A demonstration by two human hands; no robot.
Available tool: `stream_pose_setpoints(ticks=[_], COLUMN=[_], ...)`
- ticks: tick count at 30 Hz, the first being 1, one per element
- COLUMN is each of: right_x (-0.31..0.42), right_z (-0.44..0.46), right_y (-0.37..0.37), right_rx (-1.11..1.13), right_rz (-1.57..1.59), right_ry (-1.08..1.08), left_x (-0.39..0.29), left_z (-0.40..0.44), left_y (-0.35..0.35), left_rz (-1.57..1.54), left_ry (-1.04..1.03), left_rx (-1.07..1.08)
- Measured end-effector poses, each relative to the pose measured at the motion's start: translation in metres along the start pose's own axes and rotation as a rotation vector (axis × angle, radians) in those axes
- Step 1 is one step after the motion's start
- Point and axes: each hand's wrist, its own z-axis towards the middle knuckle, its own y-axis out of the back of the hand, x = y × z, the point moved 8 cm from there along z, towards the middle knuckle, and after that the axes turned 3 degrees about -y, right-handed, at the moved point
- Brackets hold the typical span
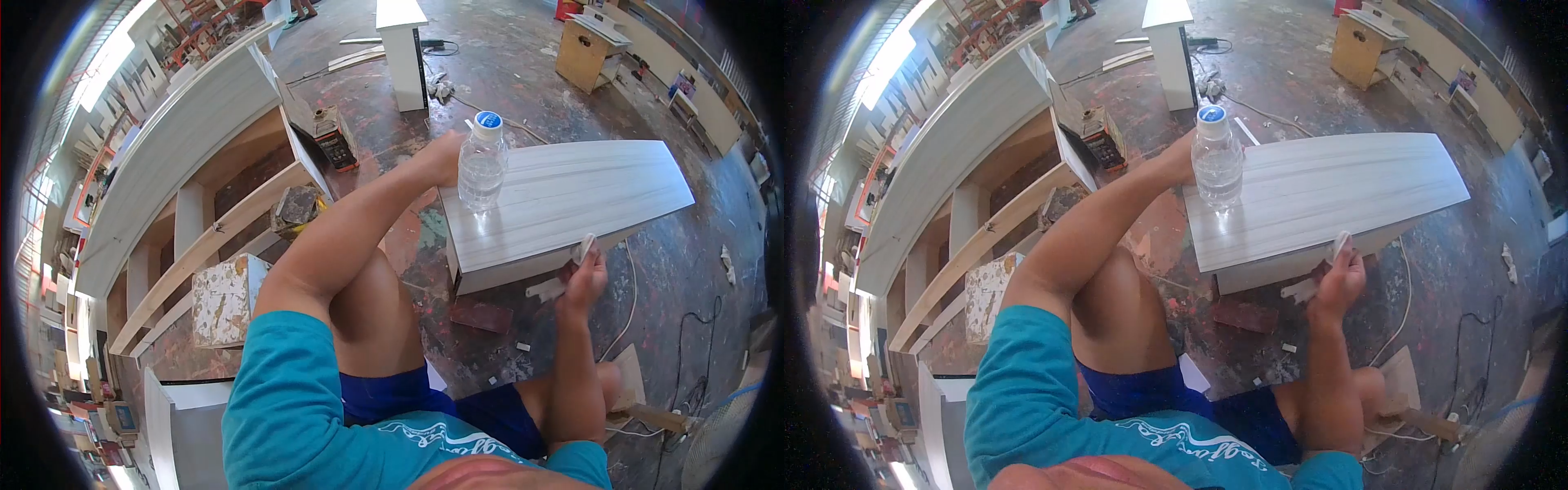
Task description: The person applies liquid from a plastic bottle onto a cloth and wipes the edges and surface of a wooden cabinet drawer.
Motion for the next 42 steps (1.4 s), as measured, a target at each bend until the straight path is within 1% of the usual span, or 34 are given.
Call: stream_pose_setpoints(ticks=[1, 4, 7, 10, 13, 16, 19, 22, 25, 28, 31, 34, 36, 38, 40, 42], right_x=[-0.005, -0.023, -0.016, 0.0, 0.007, -0.003, -0.023, -0.009, -0.003, -0.006, -0.027, -0.036, -0.029, -0.018, -0.005, -0.003], right_z=[-0.001, -0.03, -0.036, 0.001, 0.012, -0.01, -0.041, -0.016, 0.012, 0.023, 0.0, -0.02, 0.0, 0.013, 0.016, 0.006], right_y=[0.001, -0.017, -0.02, 0.005, 0.006, -0.004, -0.022, -0.005, 0.009, 0.018, 0.007, -0.01, 0.007, 0.015, 0.016, 0.008], right_rx=[0.02, 0.245, 0.338, 0.164, 0.021, 0.047, 0.331, 0.272, 0.041, 0.013, 0.116, 0.318, 0.293, 0.187, 0.005, 0.023], right_rz=[-0.024, -0.329, -0.653, -0.524, -0.051, -0.262, -0.408, -0.659, -0.069, -0.008, -0.087, -0.37, -0.52, -0.402, -0.019, -0.011], right_ry=[0.01, 0.118, 0.324, 0.311, 0.195, 0.322, 0.169, 0.472, 0.101, 0.002, 0.021, 0.245, 0.3, 0.214, -0.006, -0.004], left_x=[-0.001, 0.001, 0.007, 0.002, 0.003, 0.006, 0.005, 0.011, 0.014, 0.004, -0.003, 0.0, -0.002, -0.004, -0.006, -0.003], left_z=[0.0, 0.001, 0.001, 0.0, 0.001, 0.001, 0.0, 0.0, 0.0, 0.002, 0.0, 0.001, 0.0, -0.001, -0.001, 0.0], left_y=[0.0, -0.001, -0.002, 0.001, -0.002, -0.004, -0.002, -0.005, -0.006, -0.004, -0.001, -0.002, -0.001, 0.001, 0.002, 0.001], left_rz=[0.008, -0.007, -0.125, -0.085, 0.008, -0.015, 0.003, -0.107, -0.095, 0.027, 0.076, 0.007, 0.009, 0.022, 0.045, -0.014], left_ry=[-0.017, 0.012, 0.074, 0.065, 0.044, 0.052, 0.018, 0.005, 0.041, -0.065, -0.09, -0.055, -0.021, -0.017, -0.044, -0.044], left_rx=[0.002, -0.007, -0.007, -0.001, 0.02, 0.008, -0.008, -0.029, -0.027, -0.024, -0.027, -0.006, -0.004, -0.004, -0.01, -0.011])
